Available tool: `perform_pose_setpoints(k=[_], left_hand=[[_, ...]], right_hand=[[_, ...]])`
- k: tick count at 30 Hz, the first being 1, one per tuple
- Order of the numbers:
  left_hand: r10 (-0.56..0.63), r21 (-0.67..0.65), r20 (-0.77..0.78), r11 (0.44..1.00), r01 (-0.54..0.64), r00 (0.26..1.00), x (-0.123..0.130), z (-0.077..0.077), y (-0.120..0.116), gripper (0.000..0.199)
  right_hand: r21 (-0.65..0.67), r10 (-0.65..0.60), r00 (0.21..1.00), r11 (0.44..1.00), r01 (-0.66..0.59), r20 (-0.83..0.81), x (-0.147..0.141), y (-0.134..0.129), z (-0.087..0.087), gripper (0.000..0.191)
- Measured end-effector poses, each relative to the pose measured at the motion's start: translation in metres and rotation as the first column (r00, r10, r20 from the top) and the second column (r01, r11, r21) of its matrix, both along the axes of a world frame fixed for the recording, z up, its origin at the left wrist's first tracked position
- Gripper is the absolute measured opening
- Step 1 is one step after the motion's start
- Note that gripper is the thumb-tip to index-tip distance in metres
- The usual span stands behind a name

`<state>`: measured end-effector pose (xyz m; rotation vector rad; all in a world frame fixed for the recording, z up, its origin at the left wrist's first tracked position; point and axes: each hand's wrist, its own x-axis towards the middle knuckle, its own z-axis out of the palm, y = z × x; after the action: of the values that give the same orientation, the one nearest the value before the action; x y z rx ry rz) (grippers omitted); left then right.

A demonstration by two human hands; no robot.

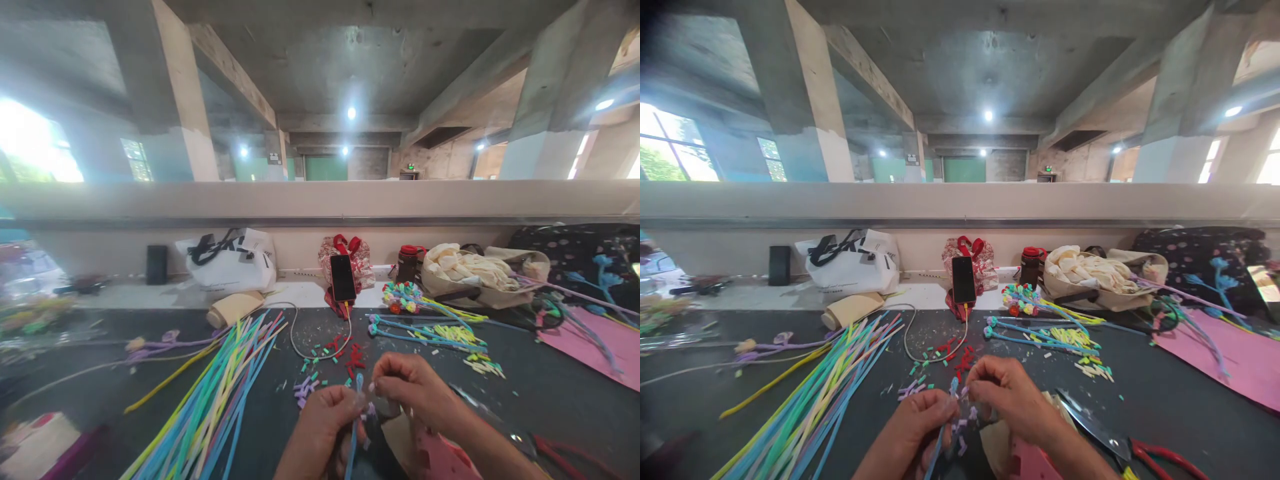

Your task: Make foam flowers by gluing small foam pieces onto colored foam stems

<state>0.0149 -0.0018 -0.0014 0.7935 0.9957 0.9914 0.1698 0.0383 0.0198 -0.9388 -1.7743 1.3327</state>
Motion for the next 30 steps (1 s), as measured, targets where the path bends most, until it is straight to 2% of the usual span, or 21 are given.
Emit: perform_pose_setpoints(k=[3,6,10,15,22,30], left_hand=[[0.045,-0.011,-0.142,0.999,-0.047,0.989,0.0,0.004,-0.003,0.023],[-0.018,-0.058,-0.265,0.998,0.003,0.964,0.0,0.004,-0.002,0.019],[-0.054,-0.006,-0.389,0.998,0.056,0.92,0.001,-0.002,0.001,0.015],[-0.026,0.095,-0.399,0.993,0.07,0.917,0.003,-0.008,0.002,0.012],[-0.073,0.09,-0.455,0.988,0.127,0.887,0.001,0.006,-0.003,0.011],[-0.064,0.07,-0.438,0.992,0.105,0.897,0.001,0.009,-0.003,0.012]], right_hand=[[0.029,0.009,0.999,1.0,-0.01,0.051,0.01,0.008,0.0,0.006],[0.136,0.016,0.993,0.99,-0.032,0.117,0.014,0.012,0.001,0.008],[0.288,0.043,0.98,0.952,-0.098,0.192,0.015,0.013,0.005,0.01],[0.318,0.074,0.964,0.935,-0.156,0.255,0.015,0.011,0.006,0.011],[0.282,0.072,0.977,0.951,-0.128,0.199,0.01,0.01,-0.004,0.011],[0.331,0.049,0.979,0.937,-0.113,0.196,0.008,0.01,-0.004,0.012]])
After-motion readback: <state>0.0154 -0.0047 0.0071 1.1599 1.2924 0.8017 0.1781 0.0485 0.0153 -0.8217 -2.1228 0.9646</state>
